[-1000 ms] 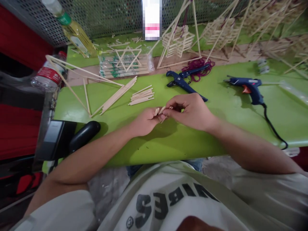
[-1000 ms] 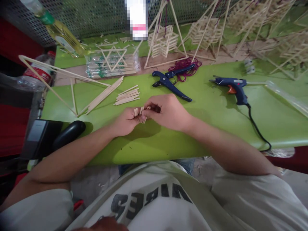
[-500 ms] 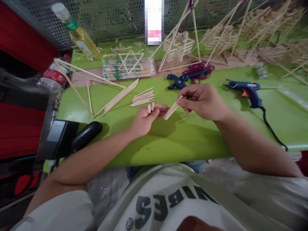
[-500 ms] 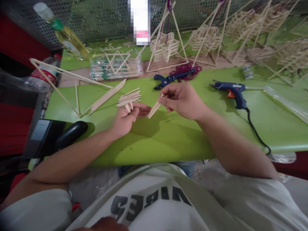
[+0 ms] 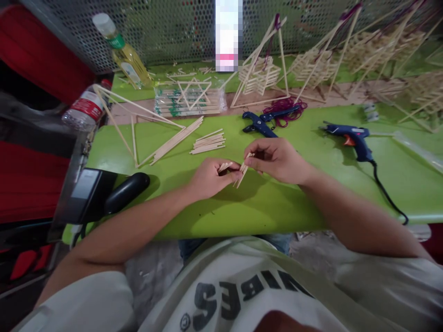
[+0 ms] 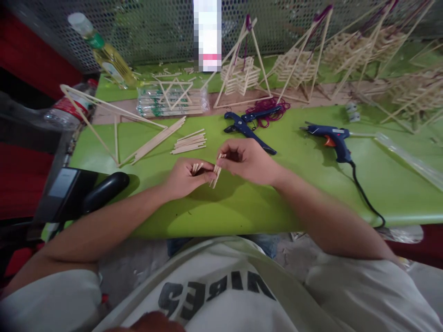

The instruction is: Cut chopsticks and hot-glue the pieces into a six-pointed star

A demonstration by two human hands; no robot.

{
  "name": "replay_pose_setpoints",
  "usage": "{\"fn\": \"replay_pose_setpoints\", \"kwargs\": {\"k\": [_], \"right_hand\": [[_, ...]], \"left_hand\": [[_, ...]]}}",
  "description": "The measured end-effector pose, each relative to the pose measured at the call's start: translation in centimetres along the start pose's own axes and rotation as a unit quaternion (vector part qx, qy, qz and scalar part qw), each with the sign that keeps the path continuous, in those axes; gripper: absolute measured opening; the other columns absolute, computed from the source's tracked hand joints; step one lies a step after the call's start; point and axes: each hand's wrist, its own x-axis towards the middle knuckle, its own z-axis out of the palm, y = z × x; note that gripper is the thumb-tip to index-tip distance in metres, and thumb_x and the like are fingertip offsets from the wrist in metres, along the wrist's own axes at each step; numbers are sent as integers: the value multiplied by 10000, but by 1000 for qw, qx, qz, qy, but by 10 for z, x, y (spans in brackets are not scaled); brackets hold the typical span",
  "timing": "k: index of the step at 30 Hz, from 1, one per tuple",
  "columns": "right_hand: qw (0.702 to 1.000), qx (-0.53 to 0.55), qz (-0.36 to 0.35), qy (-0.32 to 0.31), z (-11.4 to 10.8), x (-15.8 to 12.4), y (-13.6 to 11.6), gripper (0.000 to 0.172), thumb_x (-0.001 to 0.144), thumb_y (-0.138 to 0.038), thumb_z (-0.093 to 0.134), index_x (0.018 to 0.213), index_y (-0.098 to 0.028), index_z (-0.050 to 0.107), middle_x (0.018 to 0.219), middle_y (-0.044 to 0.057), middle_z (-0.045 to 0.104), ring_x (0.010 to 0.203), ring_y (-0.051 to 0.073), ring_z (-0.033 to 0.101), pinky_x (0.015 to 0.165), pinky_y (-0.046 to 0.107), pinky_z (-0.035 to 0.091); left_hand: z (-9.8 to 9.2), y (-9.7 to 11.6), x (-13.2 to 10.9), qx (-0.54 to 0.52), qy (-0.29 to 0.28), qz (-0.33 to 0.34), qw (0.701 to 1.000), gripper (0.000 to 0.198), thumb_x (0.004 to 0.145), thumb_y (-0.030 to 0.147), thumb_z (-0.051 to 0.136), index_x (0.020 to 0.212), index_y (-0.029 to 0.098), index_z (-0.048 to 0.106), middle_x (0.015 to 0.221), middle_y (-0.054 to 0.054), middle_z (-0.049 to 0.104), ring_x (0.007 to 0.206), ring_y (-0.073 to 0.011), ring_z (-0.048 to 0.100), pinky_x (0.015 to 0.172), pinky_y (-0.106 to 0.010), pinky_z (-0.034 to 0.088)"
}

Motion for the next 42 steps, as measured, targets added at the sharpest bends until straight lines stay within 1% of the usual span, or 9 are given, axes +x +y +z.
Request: {"fn": "replay_pose_setpoints", "kwargs": {"k": [3, 7, 14, 20, 26, 32, 36, 38, 42], "right_hand": [[999, 43, 14, 17, 6, 2, 2, 483, 859, -519, 1153, 1008, -228, 797, 784, -18, 739, 624, 126, 582, 553, 290, 459], [992, 106, 53, 39, 15, 3, 6, 568, 831, -566, 1176, 1096, -225, 807, 820, -14, 774, 605, 121, 614, 556, 284, 524], [990, 132, 49, 26, 17, 0, 11, 519, 851, -609, 1180, 927, -202, 866, 766, 40, 832, 579, 131, 619, 525, 280, 460], [994, 105, 35, 14, 13, 0, 13, 542, 891, -673, 1145, 939, -211, 865, 782, 36, 828, 610, 140, 626, 560, 291, 484], [997, 72, 38, 3, 9, -1, 17, 461, 935, -572, 1138, 953, -203, 861, 759, 9, 785, 626, 125, 620, 583, 279, 484], [990, 125, 60, -5, 10, 0, 17, 477, 859, -559, 1188, 988, -202, 899, 744, 5, 783, 615, 128, 607, 558, 285, 468], [989, 127, 64, 30, 16, 1, 20, 485, 819, -572, 1200, 964, -188, 943, 782, 30, 817, 640, 129, 600, 584, 298, 457], [991, 115, 47, 45, 19, 0, 21, 479, 818, -582, 1196, 965, -195, 956, 845, 46, 852, 707, 152, 656, 648, 314, 520], [996, 58, 1, 72, 21, -4, 18, 411, 949, -604, 1102, 1009, -221, 964, 930, 62, 887, 792, 193, 722, 728, 346, 586]], "left_hand": [[-2, 2, 0, -1, -7, 2, 1000, 288, 1042, 476, 912, 1024, 194, 967, 648, 41, 561, 606, -106, 342, 588, -299, 208], [0, 2, 2, -38, 6, 20, 999, 350, 1044, 541, 942, 991, 196, 971, 724, -11, 718, 640, -131, 504, 619, -291, 347], [2, 0, 3, -63, 33, 10, 997, 460, 980, 649, 1042, 936, 198, 959, 783, -61, 827, 675, -178, 673, 632, -296, 501], [1, 2, 3, -59, 32, 6, 998, 304, 999, 491, 959, 938, 194, 933, 820, -65, 851, 691, -167, 664, 653, -289, 493], [-1, 6, 1, -35, 39, -24, 998, 276, 1005, 442, 892, 1007, 167, 912, 807, -47, 815, 664, -146, 620, 630, -276, 453], [2, 9, -6, 36, 46, 9, 998, 180, 1018, 365, 845, 971, 192, 865, 674, 39, 617, 590, -106, 409, 581, -278, 272], [2, 9, -7, 65, 43, 21, 997, 179, 1036, 337, 807, 927, 198, 837, 719, 20, 673, 624, -117, 466, 609, -285, 321], [0, 12, -8, 88, 49, 21, 995, 201, 1051, 336, 787, 910, 198, 830, 730, 12, 691, 638, -123, 493, 624, -290, 339], [-3, 20, -10, 140, 71, 21, 987, 230, 1050, 317, 767, 856, 199, 804, 658, 34, 620, 595, -115, 454, 618, -300, 307]]}}
